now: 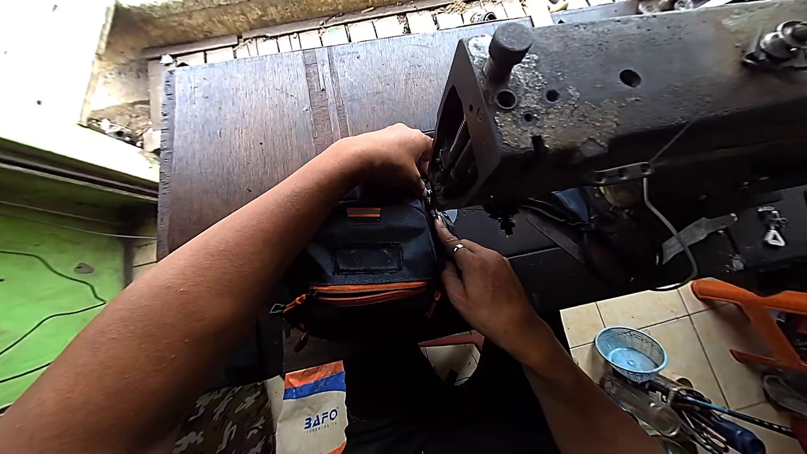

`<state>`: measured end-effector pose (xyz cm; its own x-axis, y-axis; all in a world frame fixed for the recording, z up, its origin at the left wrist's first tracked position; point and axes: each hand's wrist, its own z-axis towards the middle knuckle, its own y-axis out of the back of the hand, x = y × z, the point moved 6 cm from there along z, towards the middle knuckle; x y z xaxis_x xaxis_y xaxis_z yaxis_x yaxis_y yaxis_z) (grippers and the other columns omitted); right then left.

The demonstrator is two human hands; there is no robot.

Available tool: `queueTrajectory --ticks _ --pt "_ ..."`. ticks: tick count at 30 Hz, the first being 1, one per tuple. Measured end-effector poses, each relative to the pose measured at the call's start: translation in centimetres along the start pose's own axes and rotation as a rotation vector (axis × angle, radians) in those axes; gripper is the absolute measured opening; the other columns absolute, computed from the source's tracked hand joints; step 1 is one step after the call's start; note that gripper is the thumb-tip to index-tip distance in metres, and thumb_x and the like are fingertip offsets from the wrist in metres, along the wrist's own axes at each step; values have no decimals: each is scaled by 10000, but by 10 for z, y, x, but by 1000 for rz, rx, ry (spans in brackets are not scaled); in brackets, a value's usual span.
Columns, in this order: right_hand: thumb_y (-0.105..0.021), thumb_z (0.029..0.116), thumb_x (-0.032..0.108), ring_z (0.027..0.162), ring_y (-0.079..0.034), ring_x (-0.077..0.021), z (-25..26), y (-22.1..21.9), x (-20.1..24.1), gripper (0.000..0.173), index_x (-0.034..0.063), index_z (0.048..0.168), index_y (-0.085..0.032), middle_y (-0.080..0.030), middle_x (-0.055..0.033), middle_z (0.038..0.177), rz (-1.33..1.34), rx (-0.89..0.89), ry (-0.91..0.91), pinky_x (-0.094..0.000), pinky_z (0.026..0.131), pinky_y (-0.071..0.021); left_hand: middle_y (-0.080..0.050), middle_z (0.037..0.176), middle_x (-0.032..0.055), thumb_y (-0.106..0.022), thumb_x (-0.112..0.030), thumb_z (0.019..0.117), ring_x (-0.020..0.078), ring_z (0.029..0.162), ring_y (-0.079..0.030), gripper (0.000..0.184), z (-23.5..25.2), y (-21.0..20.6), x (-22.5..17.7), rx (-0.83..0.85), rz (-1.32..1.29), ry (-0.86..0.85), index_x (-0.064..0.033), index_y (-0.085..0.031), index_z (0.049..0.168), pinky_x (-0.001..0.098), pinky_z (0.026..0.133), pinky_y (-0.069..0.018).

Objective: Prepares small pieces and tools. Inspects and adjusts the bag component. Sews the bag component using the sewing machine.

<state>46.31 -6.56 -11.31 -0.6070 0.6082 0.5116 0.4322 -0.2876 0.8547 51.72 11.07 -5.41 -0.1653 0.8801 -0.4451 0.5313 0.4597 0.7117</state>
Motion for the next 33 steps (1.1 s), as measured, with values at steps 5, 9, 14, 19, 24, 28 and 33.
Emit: queueTrajectory --ticks 5,9,14,19,24,28,33 --pt "-512 959 143 713 -686 -268 0 -1 6 539 131 1496 -556 -697 -110 879 -91 7 -21 -414 608 -545 -615 811 30 -745 -86 906 158 736 -579 85 1 1 -1 0 17 10 -78 -662 921 385 676 -458" --pt "-530 947 145 687 -673 -260 -1 -2 4 557 127 1503 -547 -694 -101 855 -52 -19 -29 -431 597 -540 -624 815 39 -771 -134 900 176 755 -595 121 6 -1 4 -9 37 -13 -78 -666 922 411 689 -472" --pt "-555 940 139 676 -660 -255 -2 -2 2 549 132 1488 -566 -672 -96 819 8 -52 -34 -428 593 -537 -633 939 127 -746 -288 932 301 920 -650 281 -26 -5 12 -305 215 -61 -39 -642 1011 499 795 -526" --pt "-635 918 129 689 -685 -272 -3 0 -6 509 68 1423 -618 -697 -117 832 132 -99 25 -457 618 -579 -705 1179 114 -569 -241 1008 292 1171 -659 247 -96 -68 -46 -611 394 -358 -56 -718 1072 476 1032 -514" --pt "-687 953 212 744 -695 -225 -9 5 -19 515 154 1456 -596 -738 -95 910 319 -69 -47 -449 697 -588 -630 1432 37 -381 -240 1025 262 1407 -506 431 -89 -115 -39 -550 520 -300 -121 -717 1267 467 1178 -351" --pt "-688 975 246 585 -587 -154 -21 7 -24 398 155 1361 -658 -667 -54 767 350 -101 -25 -359 589 -536 -713 1265 35 -439 -277 991 284 1323 -548 344 -81 -114 -39 -527 558 -279 -133 -749 1027 479 1083 -366" --pt "-660 1001 232 541 -631 -143 -24 7 -29 338 131 1324 -663 -671 -42 695 401 -34 -37 -342 576 -576 -724 1149 38 -452 -339 1036 295 1283 -555 375 -79 -116 -39 -544 528 -245 -168 -761 1162 508 1109 -345"
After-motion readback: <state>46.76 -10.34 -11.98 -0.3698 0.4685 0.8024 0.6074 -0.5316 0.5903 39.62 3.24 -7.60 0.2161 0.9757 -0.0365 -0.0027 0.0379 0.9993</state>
